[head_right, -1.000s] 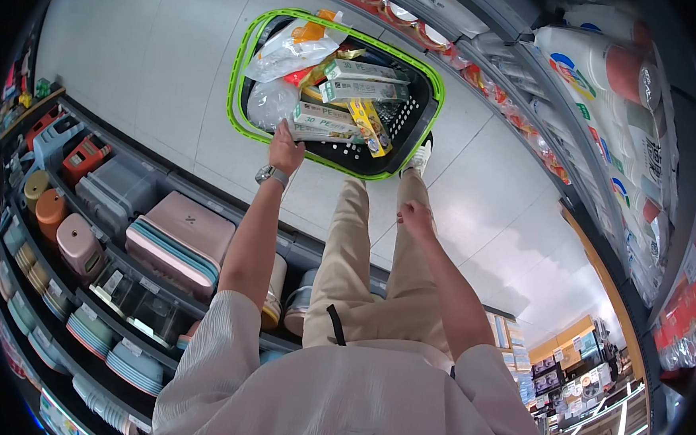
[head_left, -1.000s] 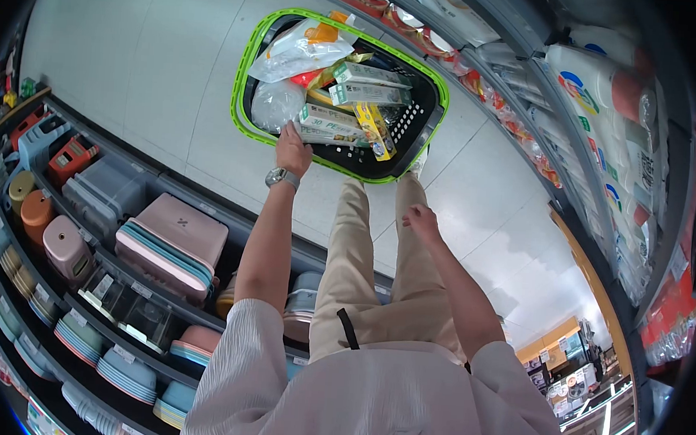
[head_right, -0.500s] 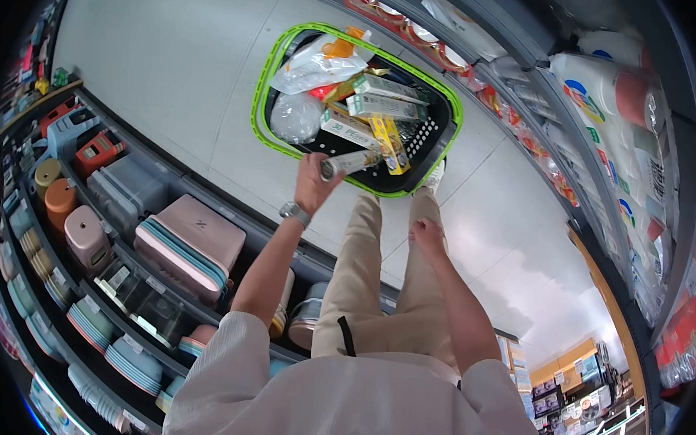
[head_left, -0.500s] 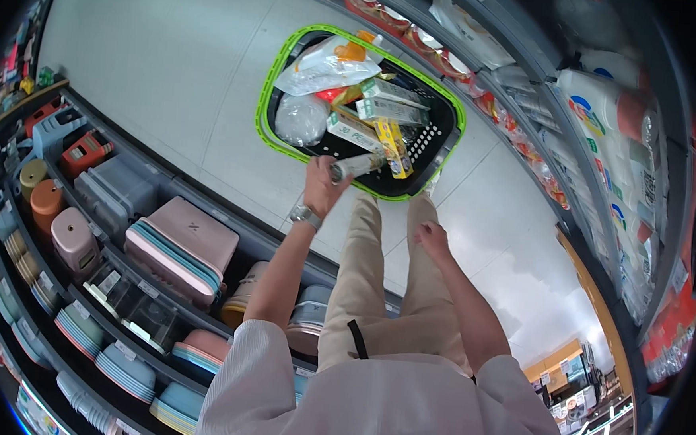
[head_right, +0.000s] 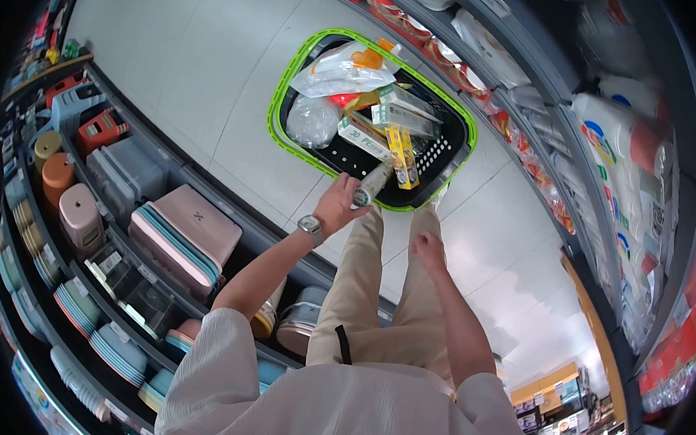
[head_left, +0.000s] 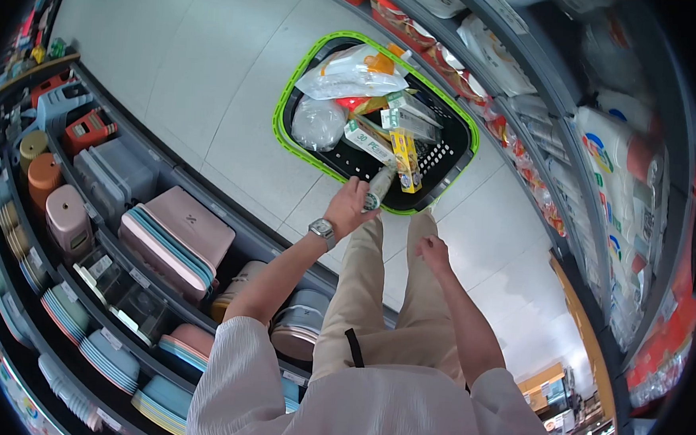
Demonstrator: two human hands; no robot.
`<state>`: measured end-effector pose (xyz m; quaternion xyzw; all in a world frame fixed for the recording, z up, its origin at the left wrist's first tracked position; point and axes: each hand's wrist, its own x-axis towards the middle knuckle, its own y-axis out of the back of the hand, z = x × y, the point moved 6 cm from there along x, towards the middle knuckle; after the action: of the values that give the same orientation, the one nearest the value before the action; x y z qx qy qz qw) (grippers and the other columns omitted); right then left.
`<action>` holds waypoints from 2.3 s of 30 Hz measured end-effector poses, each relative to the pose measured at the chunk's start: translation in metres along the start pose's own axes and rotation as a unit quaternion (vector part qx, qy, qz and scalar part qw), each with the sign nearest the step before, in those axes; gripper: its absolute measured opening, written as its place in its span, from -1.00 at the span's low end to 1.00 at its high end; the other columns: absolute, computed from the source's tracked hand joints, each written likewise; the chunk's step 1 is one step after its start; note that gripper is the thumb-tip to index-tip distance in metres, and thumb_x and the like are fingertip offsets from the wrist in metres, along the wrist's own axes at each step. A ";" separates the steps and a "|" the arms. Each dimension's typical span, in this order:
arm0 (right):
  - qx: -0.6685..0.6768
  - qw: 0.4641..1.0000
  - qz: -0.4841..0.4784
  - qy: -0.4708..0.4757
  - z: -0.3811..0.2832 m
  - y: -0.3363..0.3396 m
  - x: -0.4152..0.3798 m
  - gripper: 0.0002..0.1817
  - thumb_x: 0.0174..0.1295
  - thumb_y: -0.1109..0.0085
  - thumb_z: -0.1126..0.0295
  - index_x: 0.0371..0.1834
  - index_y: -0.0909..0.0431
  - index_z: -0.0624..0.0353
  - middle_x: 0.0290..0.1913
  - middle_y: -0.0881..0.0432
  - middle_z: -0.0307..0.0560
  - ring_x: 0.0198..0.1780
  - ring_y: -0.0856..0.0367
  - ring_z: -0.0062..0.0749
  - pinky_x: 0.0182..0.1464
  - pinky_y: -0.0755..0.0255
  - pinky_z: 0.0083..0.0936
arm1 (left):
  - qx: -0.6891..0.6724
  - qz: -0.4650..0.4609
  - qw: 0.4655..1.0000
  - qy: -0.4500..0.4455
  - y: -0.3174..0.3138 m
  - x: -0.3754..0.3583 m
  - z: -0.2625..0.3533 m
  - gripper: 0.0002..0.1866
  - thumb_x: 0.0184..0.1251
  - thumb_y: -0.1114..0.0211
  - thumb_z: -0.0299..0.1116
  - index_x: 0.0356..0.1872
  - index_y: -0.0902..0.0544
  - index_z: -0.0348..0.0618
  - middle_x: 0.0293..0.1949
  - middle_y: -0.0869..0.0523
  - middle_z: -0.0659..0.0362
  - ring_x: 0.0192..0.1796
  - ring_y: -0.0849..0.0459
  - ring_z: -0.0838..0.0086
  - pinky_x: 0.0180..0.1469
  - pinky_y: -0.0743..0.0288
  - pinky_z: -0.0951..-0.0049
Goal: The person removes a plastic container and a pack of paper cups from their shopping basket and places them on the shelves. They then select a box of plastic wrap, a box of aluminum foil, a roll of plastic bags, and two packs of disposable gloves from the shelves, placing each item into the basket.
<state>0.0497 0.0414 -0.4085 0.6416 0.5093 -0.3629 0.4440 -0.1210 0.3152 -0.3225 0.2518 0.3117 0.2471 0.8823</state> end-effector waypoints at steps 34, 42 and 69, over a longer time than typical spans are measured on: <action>0.052 0.999 -0.012 -0.008 -0.040 -0.013 0.004 -0.71 0.47 -0.06 0.32 0.02 -0.60 0.35 -0.22 -0.79 -0.01 -0.26 -0.82 -0.35 -0.31 -0.59 -0.51 | 0.044 0.306 0.923 0.231 0.162 0.071 -0.166 -0.47 0.20 -0.44 -0.33 0.12 -0.49 -0.41 -0.15 -0.69 -0.20 -0.03 -0.69 -0.10 0.06 -0.56 0.06; 0.143 0.969 0.058 0.195 -0.196 0.037 -0.048 -0.75 0.40 -0.18 0.46 0.08 -0.54 0.34 -0.18 -0.73 0.03 -0.24 -0.75 -0.41 -0.12 -0.63 -0.51 | -0.149 0.404 0.873 0.229 0.194 -0.052 0.021 -0.73 0.31 -0.45 -0.32 -0.23 -0.54 -0.26 -0.58 -0.55 0.11 -0.53 -0.47 0.50 -0.44 -0.39 0.37; -0.759 0.473 -0.066 0.443 -0.254 0.250 -0.251 -0.74 -0.02 -0.26 0.18 -0.47 -0.75 0.16 -0.43 -0.74 0.11 -0.33 -0.75 0.05 -0.25 -0.62 -0.07 | -0.093 -0.042 0.994 0.035 -0.057 -0.119 0.351 -0.44 0.21 -0.29 0.15 -0.24 -0.76 -0.28 -0.30 -0.77 -0.19 -0.24 -0.76 -0.08 -0.10 -0.63 0.03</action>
<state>0.2428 0.1749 -0.0412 0.0935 0.7555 0.4697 0.4470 0.0505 0.0996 -0.0676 0.1463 0.3280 0.2464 0.9002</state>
